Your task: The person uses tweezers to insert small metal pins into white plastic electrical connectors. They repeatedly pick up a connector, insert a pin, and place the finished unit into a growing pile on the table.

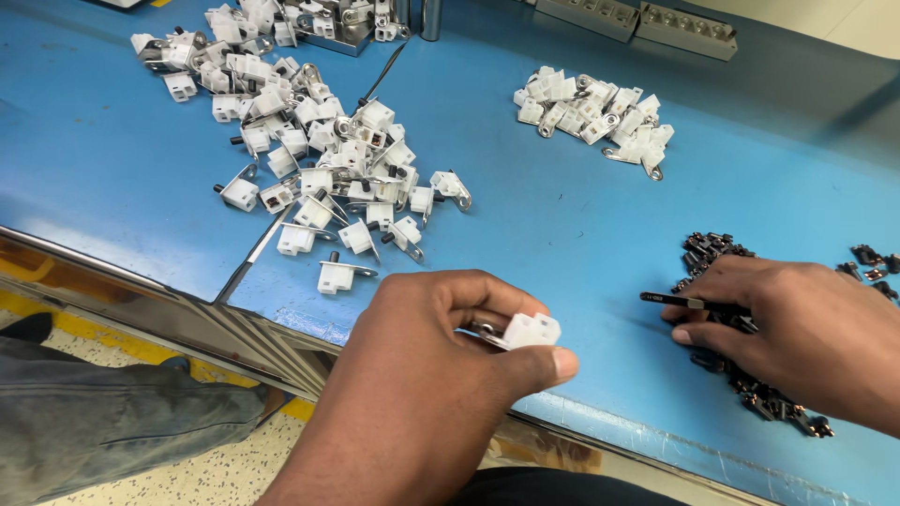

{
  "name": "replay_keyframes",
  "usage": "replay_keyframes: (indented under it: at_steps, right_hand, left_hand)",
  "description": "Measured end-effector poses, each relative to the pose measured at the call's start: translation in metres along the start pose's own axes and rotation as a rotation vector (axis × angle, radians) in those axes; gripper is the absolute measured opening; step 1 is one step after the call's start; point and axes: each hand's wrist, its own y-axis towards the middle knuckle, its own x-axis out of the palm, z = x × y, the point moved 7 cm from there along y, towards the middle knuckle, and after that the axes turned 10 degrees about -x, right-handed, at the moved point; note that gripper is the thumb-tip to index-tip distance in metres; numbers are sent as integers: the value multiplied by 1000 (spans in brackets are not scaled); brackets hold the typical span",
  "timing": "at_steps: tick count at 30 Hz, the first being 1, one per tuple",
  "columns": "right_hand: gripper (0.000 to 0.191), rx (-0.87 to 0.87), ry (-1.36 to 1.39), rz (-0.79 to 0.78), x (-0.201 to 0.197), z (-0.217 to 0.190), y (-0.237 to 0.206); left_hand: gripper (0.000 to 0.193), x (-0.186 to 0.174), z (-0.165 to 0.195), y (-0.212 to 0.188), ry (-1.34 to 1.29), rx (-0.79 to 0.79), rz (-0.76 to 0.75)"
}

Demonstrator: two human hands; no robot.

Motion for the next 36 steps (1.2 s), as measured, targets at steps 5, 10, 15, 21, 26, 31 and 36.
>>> replay_keyframes:
  at_steps: [5,10,15,21,26,31,36]
  right_hand:
    - [24,198,549,101,-5,4,-5]
    - [28,186,1187,359,-28,-25,-23]
    - [25,56,882,705,-58,-56,-54]
    - [23,-75,735,885,-61,-71,-71]
    - [23,-177,589,777,-66,-83,-67]
    - [28,-48,1437,374,-56,-47,-20]
    - [14,-408,1601,667,-85,-30,-18]
  left_hand:
    - [34,4,7,0,4,74,-12]
    - [38,9,18,2,-104,159,-14]
    - [38,4,41,-6,-130,226,84]
    - [39,-2,49,-18,65,-18,182]
    - [26,-6,51,-13,-53,172,200]
    - [30,-8,37,-1,-114,253,174]
    - [30,-7,40,-2,-86,182,166]
